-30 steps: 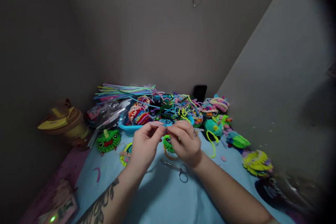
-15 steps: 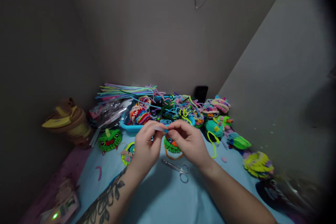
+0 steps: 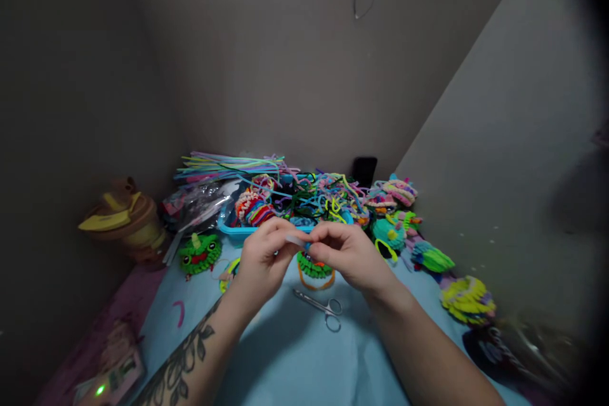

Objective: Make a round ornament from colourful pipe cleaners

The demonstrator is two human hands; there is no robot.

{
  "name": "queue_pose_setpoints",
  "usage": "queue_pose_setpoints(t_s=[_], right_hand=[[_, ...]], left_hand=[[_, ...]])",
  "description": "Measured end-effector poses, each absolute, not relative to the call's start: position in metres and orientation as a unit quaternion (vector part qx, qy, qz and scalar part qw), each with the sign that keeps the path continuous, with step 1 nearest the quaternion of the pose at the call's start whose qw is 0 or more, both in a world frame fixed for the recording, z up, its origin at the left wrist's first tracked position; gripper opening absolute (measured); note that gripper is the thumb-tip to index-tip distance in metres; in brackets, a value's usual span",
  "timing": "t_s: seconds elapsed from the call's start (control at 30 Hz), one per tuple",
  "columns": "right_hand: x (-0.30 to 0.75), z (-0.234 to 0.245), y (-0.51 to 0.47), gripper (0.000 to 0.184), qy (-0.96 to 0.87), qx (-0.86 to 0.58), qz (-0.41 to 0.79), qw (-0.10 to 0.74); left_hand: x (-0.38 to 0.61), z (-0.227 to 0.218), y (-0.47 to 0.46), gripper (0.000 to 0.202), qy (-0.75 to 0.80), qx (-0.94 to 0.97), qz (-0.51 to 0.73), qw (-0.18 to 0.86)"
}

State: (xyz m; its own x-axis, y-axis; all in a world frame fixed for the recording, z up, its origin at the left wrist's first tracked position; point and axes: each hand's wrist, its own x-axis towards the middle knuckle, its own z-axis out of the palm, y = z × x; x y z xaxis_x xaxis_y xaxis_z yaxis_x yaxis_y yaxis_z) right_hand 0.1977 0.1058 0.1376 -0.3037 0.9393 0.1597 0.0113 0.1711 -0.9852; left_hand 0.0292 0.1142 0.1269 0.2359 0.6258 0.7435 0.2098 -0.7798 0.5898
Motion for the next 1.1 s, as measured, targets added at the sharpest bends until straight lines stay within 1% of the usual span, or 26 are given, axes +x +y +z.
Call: queue_pose_setpoints(t_s=[0.13,0.23,0.47,0.7,0.8,0.93,1.1], right_hand=[[0.199,0.128,0.109,0.025,-0.582,-0.347,0.585,0.446],[0.198,0.125,0.110,0.028,-0.561,-0.339,0.610,0.445],[0.199,0.132,0.105,0.025,-0.579,-0.374,0.566,0.452],[0.201,0.126,0.106,0.026,-0.576,-0.335,0.598,0.446],[0.201,0.125,0.106,0.025,-0.578,-0.346,0.582,0.456],[0.199,0.128,0.105,0.022,-0.585,-0.359,0.543,0.484],[0.196,0.137,0.101,0.014,-0.612,-0.403,0.421,0.535]], left_hand=[[0.028,0.130,0.112,0.017,0.264,0.771,0.546,0.192],[0.027,0.131,0.111,0.017,0.258,0.780,0.534,0.197],[0.028,0.133,0.110,0.014,0.275,0.769,0.534,0.220],[0.027,0.137,0.108,0.018,0.249,0.783,0.525,0.221],[0.027,0.137,0.108,0.018,0.254,0.779,0.529,0.220],[0.030,0.135,0.108,0.012,0.282,0.762,0.542,0.216],[0.031,0.135,0.107,0.008,0.325,0.748,0.538,0.214]])
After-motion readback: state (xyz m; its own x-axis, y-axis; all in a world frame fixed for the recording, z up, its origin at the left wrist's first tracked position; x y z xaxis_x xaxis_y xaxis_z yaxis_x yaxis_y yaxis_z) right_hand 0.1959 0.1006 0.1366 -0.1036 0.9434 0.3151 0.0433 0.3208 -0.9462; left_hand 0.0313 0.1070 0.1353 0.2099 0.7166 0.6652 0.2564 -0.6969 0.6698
